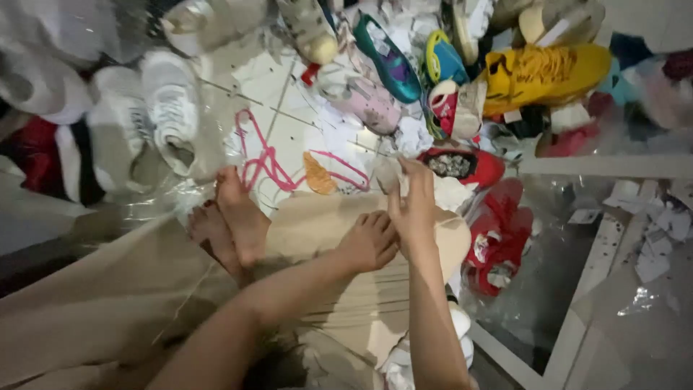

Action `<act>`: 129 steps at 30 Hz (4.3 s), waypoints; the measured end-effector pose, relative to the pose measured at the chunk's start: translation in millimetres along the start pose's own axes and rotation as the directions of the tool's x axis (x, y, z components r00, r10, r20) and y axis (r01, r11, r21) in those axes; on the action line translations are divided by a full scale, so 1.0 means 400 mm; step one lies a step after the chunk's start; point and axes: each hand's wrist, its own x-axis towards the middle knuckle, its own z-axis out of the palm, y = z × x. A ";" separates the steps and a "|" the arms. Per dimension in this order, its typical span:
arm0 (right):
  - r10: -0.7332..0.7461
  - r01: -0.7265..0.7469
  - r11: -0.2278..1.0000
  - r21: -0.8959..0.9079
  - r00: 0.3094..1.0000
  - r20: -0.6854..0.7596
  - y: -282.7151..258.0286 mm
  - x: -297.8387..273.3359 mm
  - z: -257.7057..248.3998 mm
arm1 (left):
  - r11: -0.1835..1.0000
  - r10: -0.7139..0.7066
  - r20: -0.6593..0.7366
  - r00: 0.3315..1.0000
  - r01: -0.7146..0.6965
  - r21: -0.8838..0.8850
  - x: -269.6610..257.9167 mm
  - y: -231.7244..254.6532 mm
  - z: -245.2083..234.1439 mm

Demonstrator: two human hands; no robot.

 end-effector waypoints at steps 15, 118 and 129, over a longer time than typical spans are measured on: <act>0.661 -0.308 0.696 -0.649 0.629 0.410 0.199 0.148 0.293 | 0.951 0.303 0.310 0.901 -0.309 -0.033 -0.128 -0.140 -0.076; -0.274 0.260 0.961 -0.094 0.847 -0.456 0.657 0.287 0.159 | 0.848 0.085 -0.278 0.957 0.077 0.525 0.052 -0.407 -0.202; 0.531 -0.273 0.764 0.584 0.781 -0.329 0.127 0.122 0.211 | 0.604 -0.672 -0.278 0.687 0.725 0.332 0.027 -0.310 -0.230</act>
